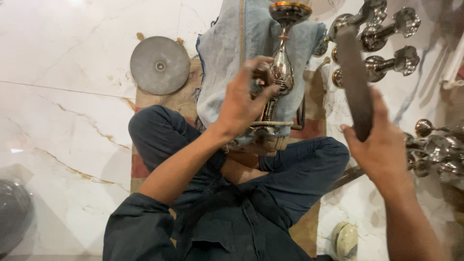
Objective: The person sits cross-legged on the floor and repeatedly hammers a silver-colored metal object that is secured to a wooden block with a rope. The person holds the object steady with one hand and strikes it with a hammer in the other hand, rotating the object occasionally to work different areas.
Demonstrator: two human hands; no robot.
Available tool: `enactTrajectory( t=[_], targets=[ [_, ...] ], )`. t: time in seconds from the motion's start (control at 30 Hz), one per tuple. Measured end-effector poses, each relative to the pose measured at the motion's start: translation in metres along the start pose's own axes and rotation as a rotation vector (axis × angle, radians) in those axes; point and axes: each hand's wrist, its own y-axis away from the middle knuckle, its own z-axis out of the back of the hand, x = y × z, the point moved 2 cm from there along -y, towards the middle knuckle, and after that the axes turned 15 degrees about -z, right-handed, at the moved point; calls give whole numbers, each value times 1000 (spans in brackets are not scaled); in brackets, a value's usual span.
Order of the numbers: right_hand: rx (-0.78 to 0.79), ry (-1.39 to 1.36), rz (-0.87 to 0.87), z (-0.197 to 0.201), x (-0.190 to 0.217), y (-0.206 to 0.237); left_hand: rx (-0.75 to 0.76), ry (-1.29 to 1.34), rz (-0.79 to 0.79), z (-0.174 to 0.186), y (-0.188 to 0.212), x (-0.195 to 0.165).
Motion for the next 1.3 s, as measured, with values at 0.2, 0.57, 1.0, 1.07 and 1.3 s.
enactTrajectory(
  t=[0.2,0.57,1.0,1.07,1.3],
  targets=[
    [127,-292,-152,-53,-28,11,307,-242,-83,-31,-13,-11],
    [-13,-318,11,-29,-48,-11,349,-361,-125,-37,-21,-16],
    [199,502,231,26,-11,-36,220,-389,-37,-39,-12,-21],
    [110,420,230,31,-5,-40,213,-417,-18,-39,-8,-23],
    [39,510,287,43,3,-31,132,-478,-110,-42,7,-32]
  ],
)
